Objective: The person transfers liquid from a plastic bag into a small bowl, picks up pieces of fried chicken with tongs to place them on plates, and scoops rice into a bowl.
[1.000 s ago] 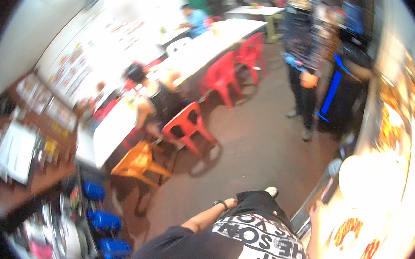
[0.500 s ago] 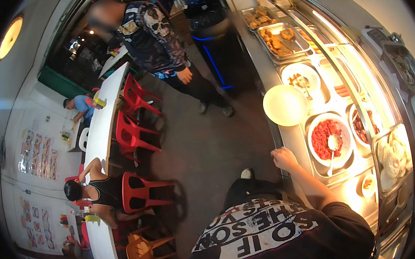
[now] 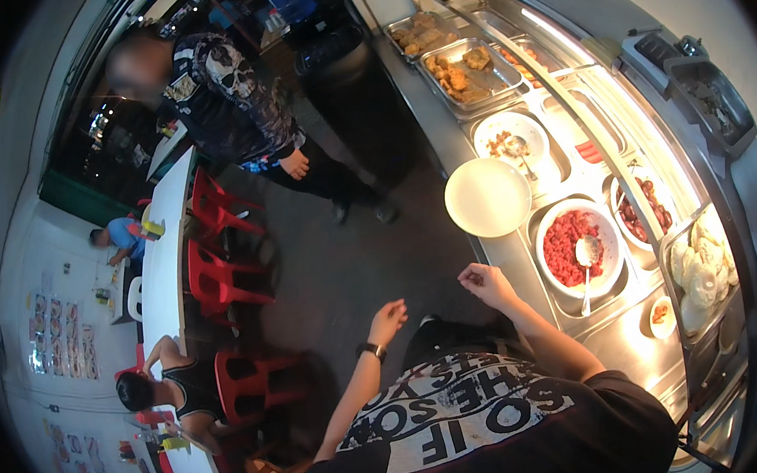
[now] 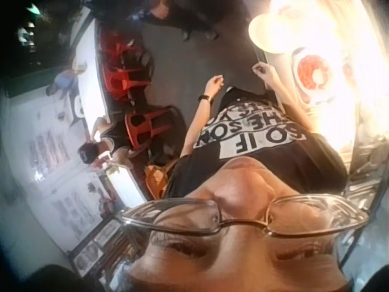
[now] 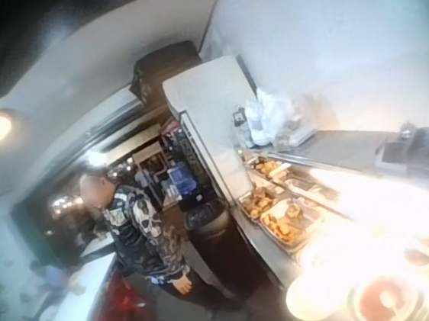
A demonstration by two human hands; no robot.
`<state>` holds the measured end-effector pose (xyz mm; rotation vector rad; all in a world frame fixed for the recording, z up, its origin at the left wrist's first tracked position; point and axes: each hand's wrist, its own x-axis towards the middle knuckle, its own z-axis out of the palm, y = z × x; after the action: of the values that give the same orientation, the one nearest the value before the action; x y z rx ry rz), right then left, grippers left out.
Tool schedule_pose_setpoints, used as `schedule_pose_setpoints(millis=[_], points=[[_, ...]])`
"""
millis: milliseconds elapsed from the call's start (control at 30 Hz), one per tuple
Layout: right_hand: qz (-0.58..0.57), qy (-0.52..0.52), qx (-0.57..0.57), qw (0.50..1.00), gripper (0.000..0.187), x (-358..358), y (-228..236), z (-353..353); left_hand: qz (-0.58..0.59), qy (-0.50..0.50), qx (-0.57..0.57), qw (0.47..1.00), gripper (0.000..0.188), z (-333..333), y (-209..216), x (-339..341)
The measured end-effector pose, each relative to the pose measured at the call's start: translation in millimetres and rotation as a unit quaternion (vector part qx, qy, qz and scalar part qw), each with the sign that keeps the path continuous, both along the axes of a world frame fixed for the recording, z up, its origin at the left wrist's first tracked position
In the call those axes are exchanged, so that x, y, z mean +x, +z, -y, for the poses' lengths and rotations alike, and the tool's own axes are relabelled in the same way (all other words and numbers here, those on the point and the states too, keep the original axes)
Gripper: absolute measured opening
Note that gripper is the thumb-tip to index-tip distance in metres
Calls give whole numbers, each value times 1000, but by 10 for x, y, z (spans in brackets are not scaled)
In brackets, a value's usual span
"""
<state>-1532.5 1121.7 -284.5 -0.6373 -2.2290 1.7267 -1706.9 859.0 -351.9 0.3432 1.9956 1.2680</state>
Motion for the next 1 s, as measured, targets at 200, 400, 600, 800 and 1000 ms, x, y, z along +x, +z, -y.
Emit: schedule_pose_setpoints(millis=[200,400,600,800,1000], points=[[-95,-155,79,980,9,-203,665,-885,214,-29,56,975,94,-1807,678,-408],[-88,-230,85,965,12,-381,1193,-1594,236,-56,91,966,96,-2742,57,-935],[-12,-237,158,959,26,-1214,1126,-2421,118,-170,112,972,34,-2936,23,-1376],[139,-286,408,856,53,-2434,825,-3571,170,-165,107,966,36,-3016,991,-2926],[453,-205,360,790,45,-3283,548,-4294,87,-95,93,987,31,-3672,1094,-4413]])
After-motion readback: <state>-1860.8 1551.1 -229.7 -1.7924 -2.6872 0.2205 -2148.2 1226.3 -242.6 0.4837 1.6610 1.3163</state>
